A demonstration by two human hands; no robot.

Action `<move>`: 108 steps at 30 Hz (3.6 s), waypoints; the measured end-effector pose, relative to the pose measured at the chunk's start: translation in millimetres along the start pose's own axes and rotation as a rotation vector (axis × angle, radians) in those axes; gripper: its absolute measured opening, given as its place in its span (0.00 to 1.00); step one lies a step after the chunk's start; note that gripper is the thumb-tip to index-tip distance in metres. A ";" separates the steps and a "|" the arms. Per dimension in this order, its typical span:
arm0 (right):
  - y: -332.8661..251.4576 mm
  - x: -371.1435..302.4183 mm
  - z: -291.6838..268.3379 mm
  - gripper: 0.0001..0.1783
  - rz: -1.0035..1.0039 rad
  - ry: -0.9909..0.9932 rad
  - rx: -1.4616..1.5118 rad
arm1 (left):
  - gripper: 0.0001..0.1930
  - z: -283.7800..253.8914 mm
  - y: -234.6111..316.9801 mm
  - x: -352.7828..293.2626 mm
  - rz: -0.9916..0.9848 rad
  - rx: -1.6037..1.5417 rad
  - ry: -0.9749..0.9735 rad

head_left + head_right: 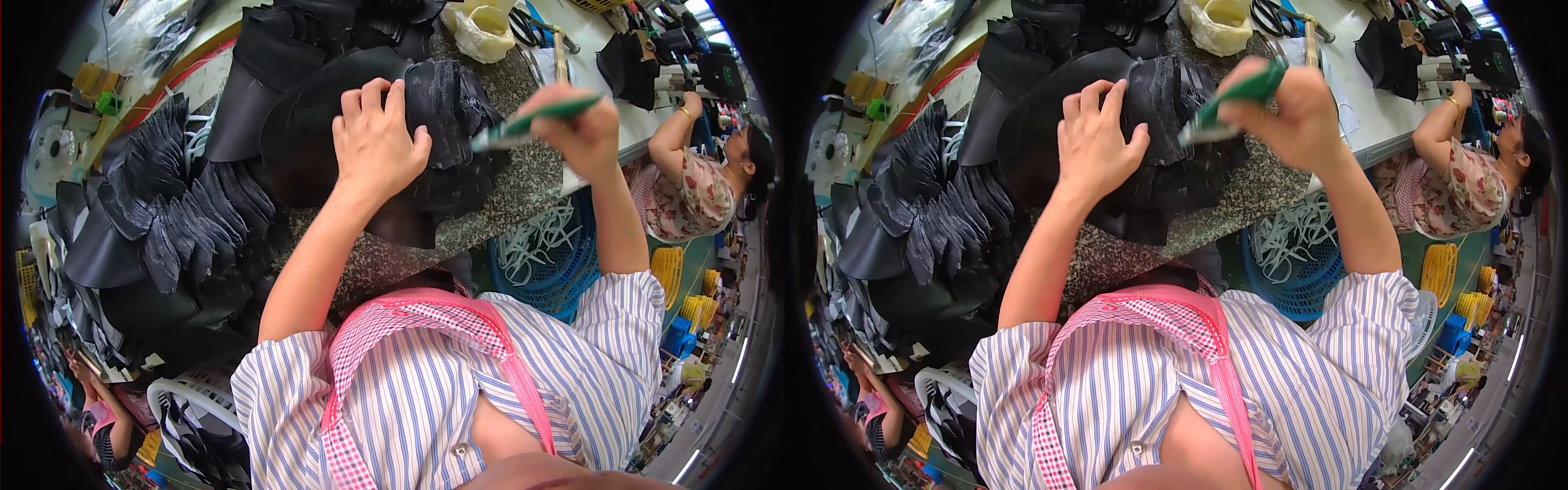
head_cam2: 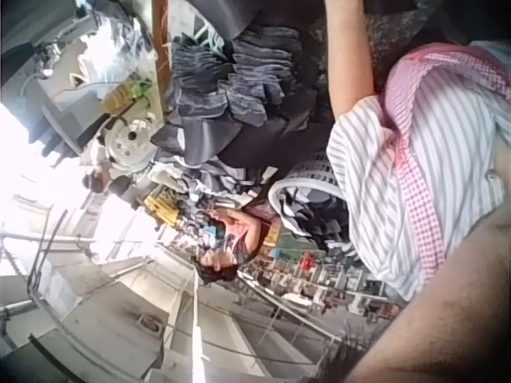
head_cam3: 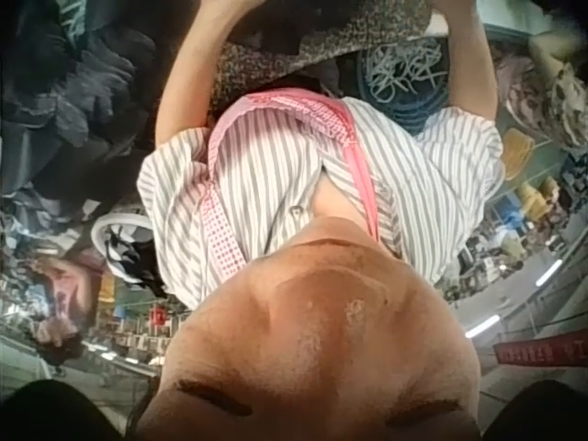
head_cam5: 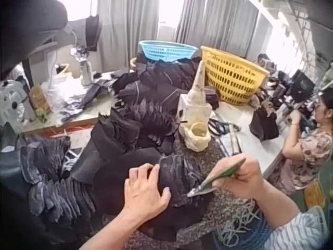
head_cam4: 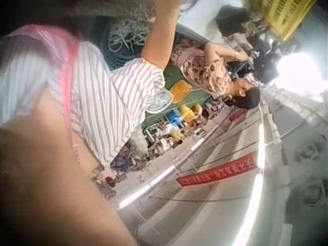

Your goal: Applying glue to black leather shoe components at a manufacturing station.

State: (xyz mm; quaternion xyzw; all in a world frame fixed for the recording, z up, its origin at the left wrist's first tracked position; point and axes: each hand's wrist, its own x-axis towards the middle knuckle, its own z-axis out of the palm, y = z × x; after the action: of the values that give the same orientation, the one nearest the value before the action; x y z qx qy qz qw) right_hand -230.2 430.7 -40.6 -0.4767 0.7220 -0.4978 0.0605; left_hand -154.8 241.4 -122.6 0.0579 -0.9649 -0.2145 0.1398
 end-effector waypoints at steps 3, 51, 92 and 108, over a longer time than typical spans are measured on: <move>26.4 30.1 5.9 0.07 0.043 0.030 -0.310 | 0.37 -13.3 -3.7 30.0 0.130 0.118 -0.119; 48.6 6.5 2.0 0.06 0.200 0.432 0.449 | 0.12 -69.5 -38.3 -19.3 0.249 -0.109 0.243; 63.8 69.3 11.4 0.08 0.099 0.167 -0.101 | 0.22 13.4 -28.3 -23.1 0.216 0.089 0.170; 155.1 40.4 -59.1 0.10 0.166 0.619 -0.061 | 0.19 -31.3 -35.2 6.6 0.048 -0.886 -0.124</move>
State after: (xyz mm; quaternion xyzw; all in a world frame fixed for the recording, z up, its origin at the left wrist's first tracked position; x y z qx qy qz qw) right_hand -382.6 447.3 -116.1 -0.2435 0.7572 -0.5906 -0.1360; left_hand -150.1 196.1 -108.9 -0.0432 -0.7876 -0.6069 0.0979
